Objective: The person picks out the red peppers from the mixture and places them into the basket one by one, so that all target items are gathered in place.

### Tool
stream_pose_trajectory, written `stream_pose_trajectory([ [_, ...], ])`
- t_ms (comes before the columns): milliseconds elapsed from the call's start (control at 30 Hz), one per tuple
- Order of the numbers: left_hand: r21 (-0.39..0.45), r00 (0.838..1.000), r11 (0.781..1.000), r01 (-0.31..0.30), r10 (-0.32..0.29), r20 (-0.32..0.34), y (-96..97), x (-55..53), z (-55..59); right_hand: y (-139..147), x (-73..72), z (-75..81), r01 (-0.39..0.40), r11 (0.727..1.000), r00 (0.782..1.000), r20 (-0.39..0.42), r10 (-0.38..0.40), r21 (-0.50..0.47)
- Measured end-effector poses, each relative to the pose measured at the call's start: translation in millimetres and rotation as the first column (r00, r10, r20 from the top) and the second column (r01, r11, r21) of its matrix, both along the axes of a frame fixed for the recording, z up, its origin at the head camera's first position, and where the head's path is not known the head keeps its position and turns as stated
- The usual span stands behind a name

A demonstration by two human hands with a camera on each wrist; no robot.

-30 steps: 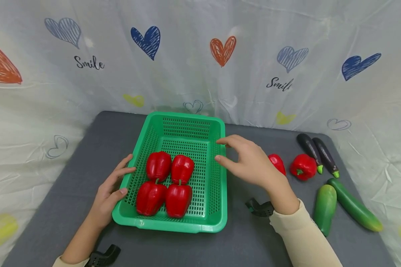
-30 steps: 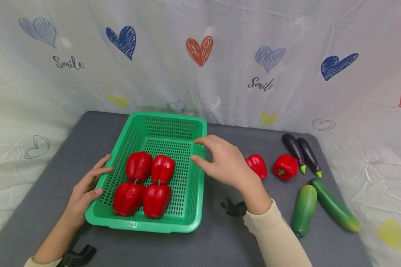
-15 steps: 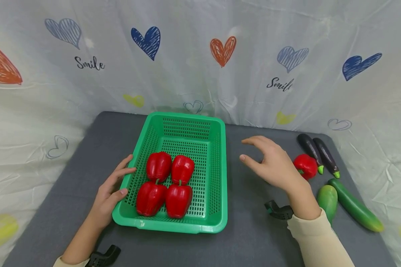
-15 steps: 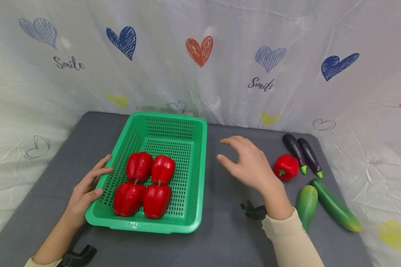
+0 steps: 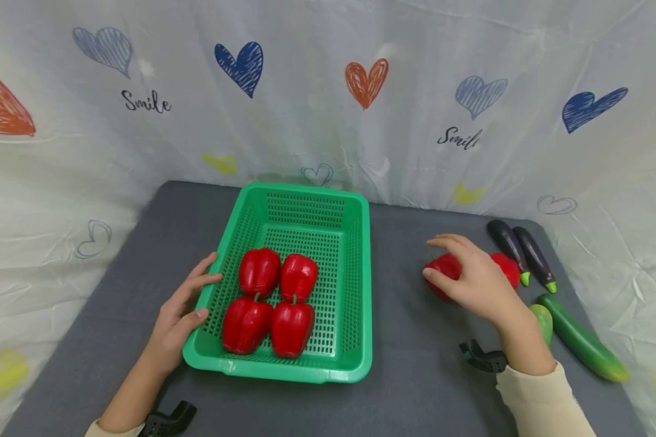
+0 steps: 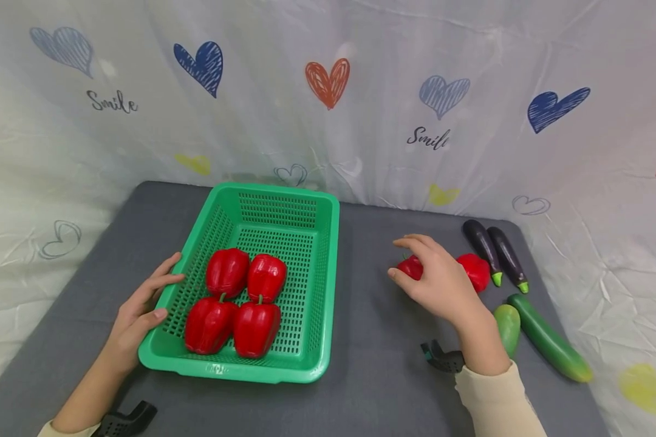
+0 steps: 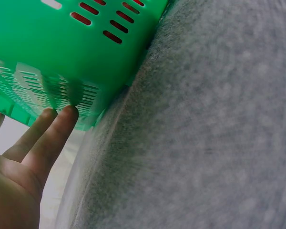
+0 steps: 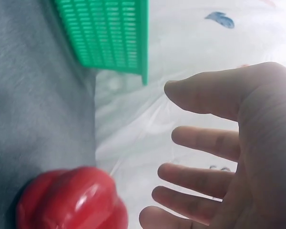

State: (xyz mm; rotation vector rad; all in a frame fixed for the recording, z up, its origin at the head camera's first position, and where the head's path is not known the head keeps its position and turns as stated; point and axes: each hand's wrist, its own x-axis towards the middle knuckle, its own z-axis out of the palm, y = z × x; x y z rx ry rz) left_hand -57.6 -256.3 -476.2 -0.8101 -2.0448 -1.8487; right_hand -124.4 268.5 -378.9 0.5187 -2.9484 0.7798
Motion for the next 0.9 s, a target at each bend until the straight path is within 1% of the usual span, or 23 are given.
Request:
stream_pose_trajectory([
  [200, 0.002, 1.0, 1.0, 0.0, 0.0, 0.001, -1.0, 0.9, -0.3, 15, 1.5, -6.4, 0.027, 0.998, 0.998, 0.055, -0.03, 0.055],
  [500, 0.003, 1.0, 1.0, 0.005, -0.005, -0.029, -0.8, -1.0, -0.5, 30, 2.0, -21.9, 0.03, 0.994, 0.986, 0.159, -0.046, 0.105],
  [667, 0.01, 0.999, 1.0, 0.003, -0.002, -0.04, -0.7, -1.1, -1.6, 34, 3.2, -27.1, 0.016, 0.993, 0.986, 0.161, -0.035, 0.119],
  [900, 0.004, 0.999, 1.0, -0.005, 0.006, -0.042, -0.6, -1.8, -2.9, 38, 9.0, -28.6, 0.019, 0.991, 0.986, 0.16, -0.04, 0.132],
])
